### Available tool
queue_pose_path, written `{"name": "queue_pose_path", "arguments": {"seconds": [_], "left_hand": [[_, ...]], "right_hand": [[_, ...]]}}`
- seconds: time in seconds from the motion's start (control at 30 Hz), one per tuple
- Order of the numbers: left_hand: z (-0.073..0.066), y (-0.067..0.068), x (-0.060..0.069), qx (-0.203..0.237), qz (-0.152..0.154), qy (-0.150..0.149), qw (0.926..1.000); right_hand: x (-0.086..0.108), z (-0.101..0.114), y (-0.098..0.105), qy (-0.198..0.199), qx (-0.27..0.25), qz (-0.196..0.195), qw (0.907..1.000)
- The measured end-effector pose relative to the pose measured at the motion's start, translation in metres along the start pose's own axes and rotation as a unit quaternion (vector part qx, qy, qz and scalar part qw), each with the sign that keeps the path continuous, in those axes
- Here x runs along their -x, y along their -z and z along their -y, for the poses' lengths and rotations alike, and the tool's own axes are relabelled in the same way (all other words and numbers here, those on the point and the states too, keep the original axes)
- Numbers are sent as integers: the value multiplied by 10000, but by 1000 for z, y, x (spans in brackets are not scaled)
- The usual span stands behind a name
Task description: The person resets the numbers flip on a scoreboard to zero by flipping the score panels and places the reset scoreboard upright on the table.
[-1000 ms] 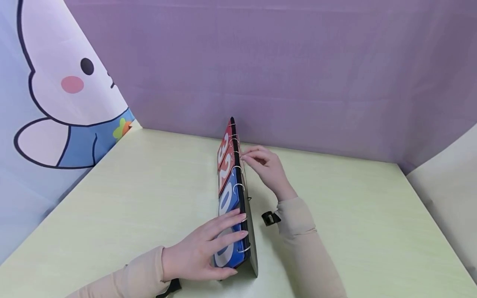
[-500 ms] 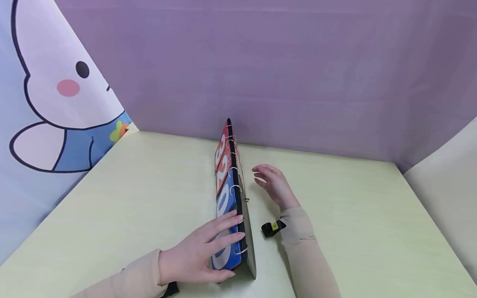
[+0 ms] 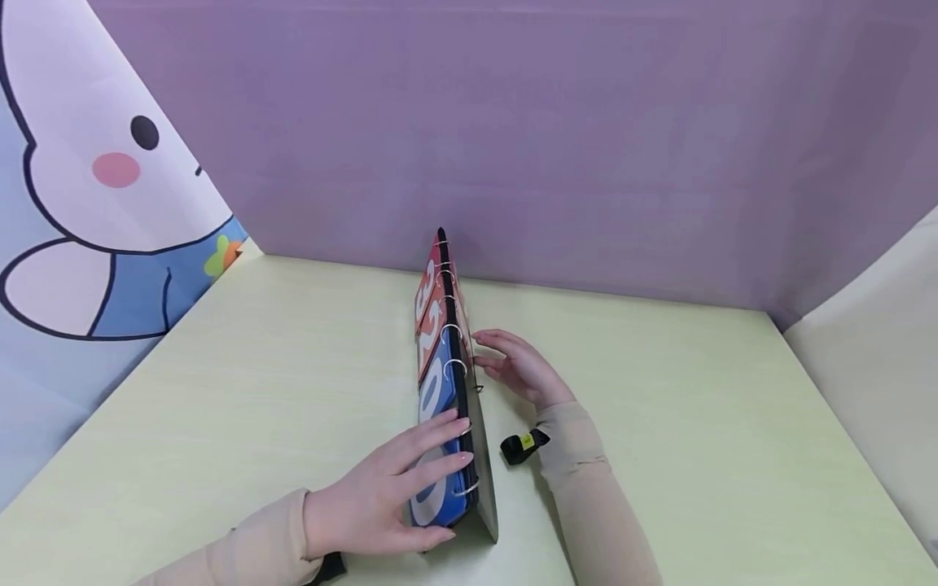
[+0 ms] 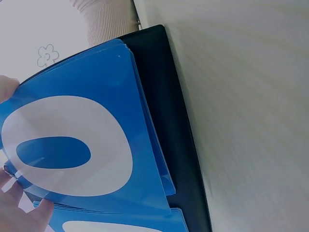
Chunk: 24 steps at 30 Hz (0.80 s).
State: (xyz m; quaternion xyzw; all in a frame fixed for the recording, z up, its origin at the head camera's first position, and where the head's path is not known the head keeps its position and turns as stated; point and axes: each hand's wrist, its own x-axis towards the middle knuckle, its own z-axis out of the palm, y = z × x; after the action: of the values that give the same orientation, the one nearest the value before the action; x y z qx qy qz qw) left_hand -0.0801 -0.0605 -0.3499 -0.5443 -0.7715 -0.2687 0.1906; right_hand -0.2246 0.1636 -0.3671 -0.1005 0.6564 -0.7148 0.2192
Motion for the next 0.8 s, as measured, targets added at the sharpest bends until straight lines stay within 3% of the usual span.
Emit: {"name": "queue_pose_path", "arguments": {"seconds": [0.33,0.57,0.8], "left_hand": [[1,0,1,-53,-23,8,10000],[0,2,1,-14,19,51,10000],[0,2,1,-26,-30,7,10000]], "right_hand": [[-3,-3,1,29,-108,-24,9999],[-6,-10,8,419,-525,468,9966],[-3,-4,0,-47,-719,-110,9973]]}}
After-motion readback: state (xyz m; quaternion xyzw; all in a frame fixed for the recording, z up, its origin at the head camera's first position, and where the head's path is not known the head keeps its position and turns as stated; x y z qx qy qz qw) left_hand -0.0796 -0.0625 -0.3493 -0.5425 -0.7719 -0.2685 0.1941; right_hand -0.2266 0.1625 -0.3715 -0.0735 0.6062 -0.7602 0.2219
